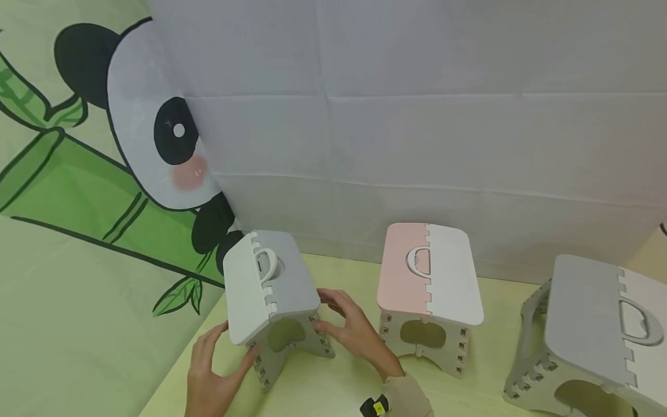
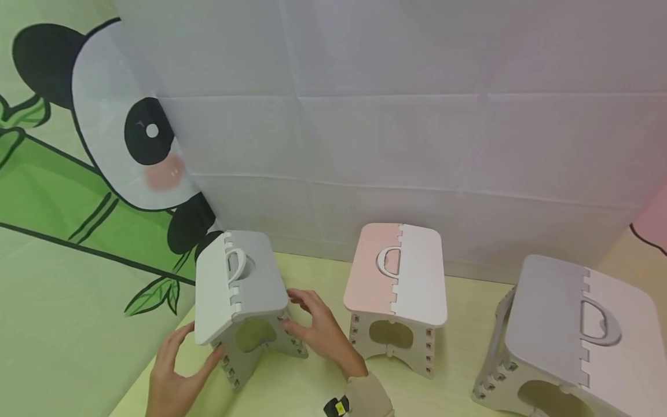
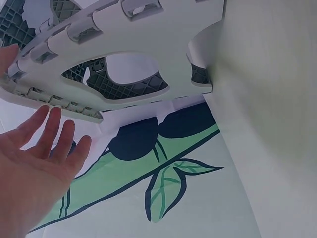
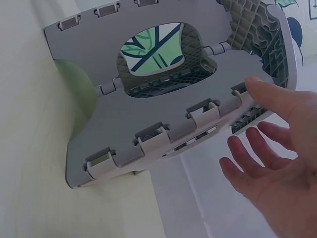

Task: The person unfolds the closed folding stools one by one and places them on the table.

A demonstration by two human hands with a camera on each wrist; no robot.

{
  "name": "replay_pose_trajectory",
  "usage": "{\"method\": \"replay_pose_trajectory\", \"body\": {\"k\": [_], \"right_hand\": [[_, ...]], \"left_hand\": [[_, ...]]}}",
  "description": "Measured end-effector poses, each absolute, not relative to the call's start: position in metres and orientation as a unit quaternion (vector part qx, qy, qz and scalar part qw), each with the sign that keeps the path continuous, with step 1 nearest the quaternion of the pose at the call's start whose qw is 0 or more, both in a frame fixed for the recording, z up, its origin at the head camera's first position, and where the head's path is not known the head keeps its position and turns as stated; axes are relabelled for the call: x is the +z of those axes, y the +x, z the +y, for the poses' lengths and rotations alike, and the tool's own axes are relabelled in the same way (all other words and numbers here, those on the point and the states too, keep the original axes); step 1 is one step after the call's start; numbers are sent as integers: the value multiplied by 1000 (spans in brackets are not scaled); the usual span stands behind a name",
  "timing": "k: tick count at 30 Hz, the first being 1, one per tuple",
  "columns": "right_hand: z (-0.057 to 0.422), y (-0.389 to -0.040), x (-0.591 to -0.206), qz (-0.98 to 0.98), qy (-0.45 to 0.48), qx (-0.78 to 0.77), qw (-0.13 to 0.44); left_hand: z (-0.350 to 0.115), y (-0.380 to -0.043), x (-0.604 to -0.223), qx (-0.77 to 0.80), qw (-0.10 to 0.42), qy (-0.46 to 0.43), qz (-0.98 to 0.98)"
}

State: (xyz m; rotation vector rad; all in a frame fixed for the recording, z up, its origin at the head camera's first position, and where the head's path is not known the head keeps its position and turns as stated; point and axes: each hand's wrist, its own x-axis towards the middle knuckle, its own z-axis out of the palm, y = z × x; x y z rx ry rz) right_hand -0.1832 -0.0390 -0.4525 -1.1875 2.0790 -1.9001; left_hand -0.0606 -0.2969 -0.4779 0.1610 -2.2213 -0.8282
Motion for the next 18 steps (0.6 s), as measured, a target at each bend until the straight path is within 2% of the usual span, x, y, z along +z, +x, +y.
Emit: {"method": "replay_pose_trajectory", "body": {"k": [5, 8, 18], "right_hand": [[-36, -176, -437, 697, -377, -609, 19], [-36, -175, -435, 702, -372, -607, 0], [-41, -188, -452, 718, -377, -584, -40]], "left_hand": [[-296, -57, -471, -326, 369, 70, -867], [-296, -55, -468, -323, 391, 64, -859], [-298, -48, -459, -326, 413, 65, -848]]}}
